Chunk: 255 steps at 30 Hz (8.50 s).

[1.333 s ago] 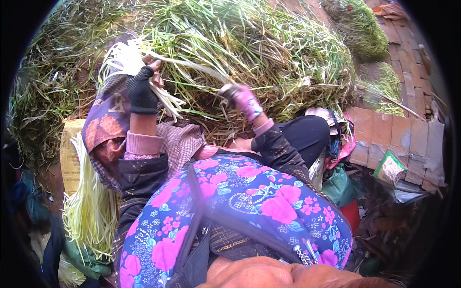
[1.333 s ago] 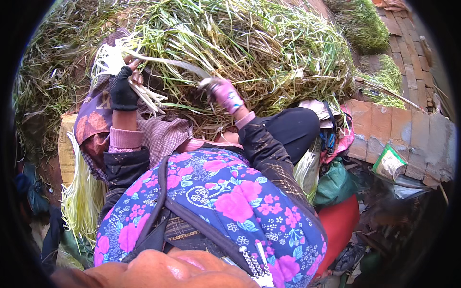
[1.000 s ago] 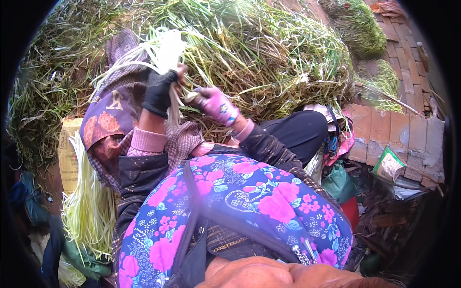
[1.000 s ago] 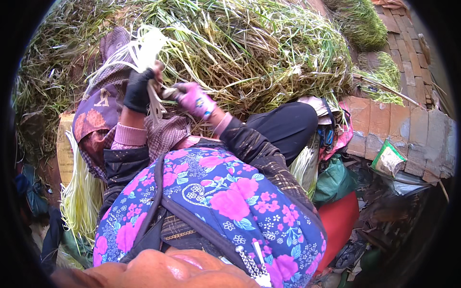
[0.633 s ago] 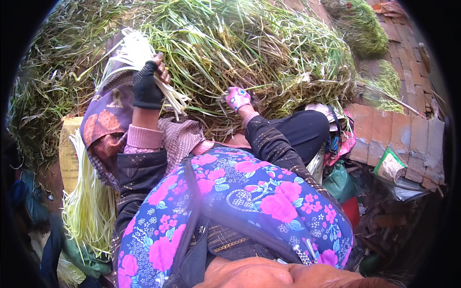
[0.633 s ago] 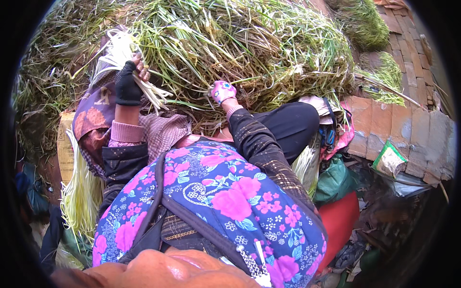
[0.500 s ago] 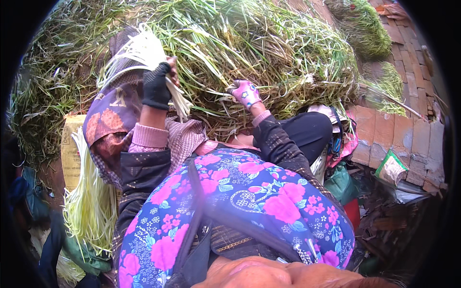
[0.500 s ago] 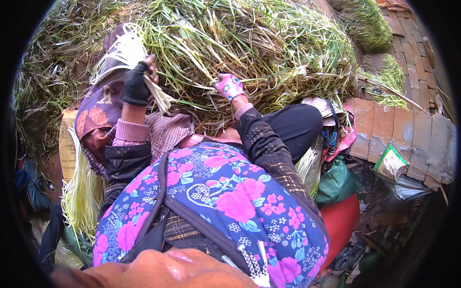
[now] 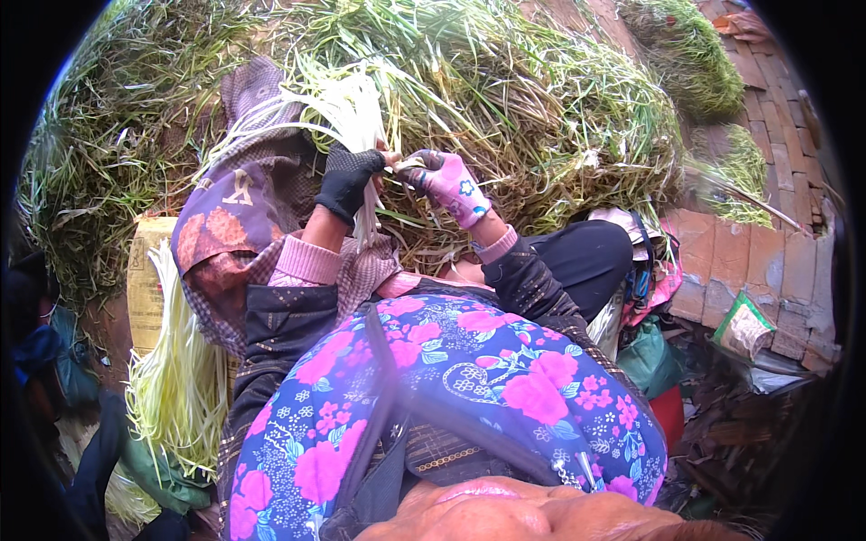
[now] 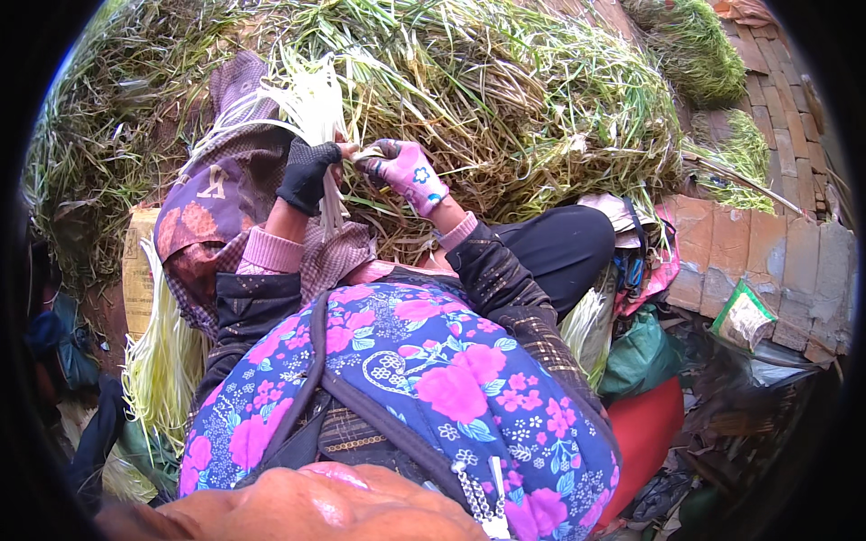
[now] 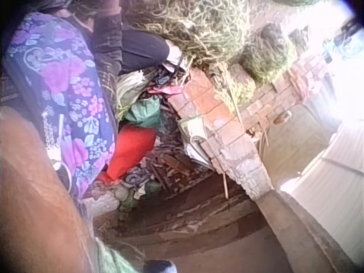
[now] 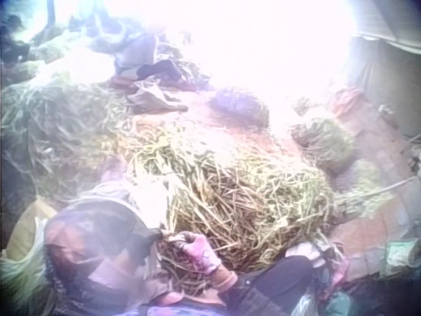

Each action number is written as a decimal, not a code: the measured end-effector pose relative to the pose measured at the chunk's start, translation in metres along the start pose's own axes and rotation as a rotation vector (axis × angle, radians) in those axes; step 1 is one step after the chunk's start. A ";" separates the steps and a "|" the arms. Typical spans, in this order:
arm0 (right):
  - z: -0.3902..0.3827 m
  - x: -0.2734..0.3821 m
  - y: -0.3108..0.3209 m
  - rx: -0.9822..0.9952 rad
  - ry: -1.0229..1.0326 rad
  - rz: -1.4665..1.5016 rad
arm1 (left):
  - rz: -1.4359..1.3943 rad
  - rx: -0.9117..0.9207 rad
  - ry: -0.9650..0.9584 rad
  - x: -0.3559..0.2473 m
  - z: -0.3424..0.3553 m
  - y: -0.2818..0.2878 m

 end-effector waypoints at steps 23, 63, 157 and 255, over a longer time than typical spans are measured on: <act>0.003 -0.033 0.007 -0.066 -0.030 0.538 | -0.026 -0.028 -0.078 -0.022 -0.004 -0.004; 0.003 -0.033 0.011 -0.386 0.374 -0.394 | 0.257 -0.078 -0.018 0.034 0.014 0.019; 0.033 -0.085 0.014 -0.025 -0.153 0.108 | 0.045 -0.079 0.006 0.016 0.003 0.009; -0.022 0.002 0.054 -0.166 0.149 0.322 | -0.164 -0.115 -0.183 -0.053 0.011 0.042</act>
Point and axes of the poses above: each hand's wrist, its own z-axis towards the middle knuckle, its own y-axis out of the back of the hand, x = y × z, the point moved 10 cm from there along z, towards the middle knuckle, and after that the axes turned 7 degrees about -y, right-handed, at the moved point
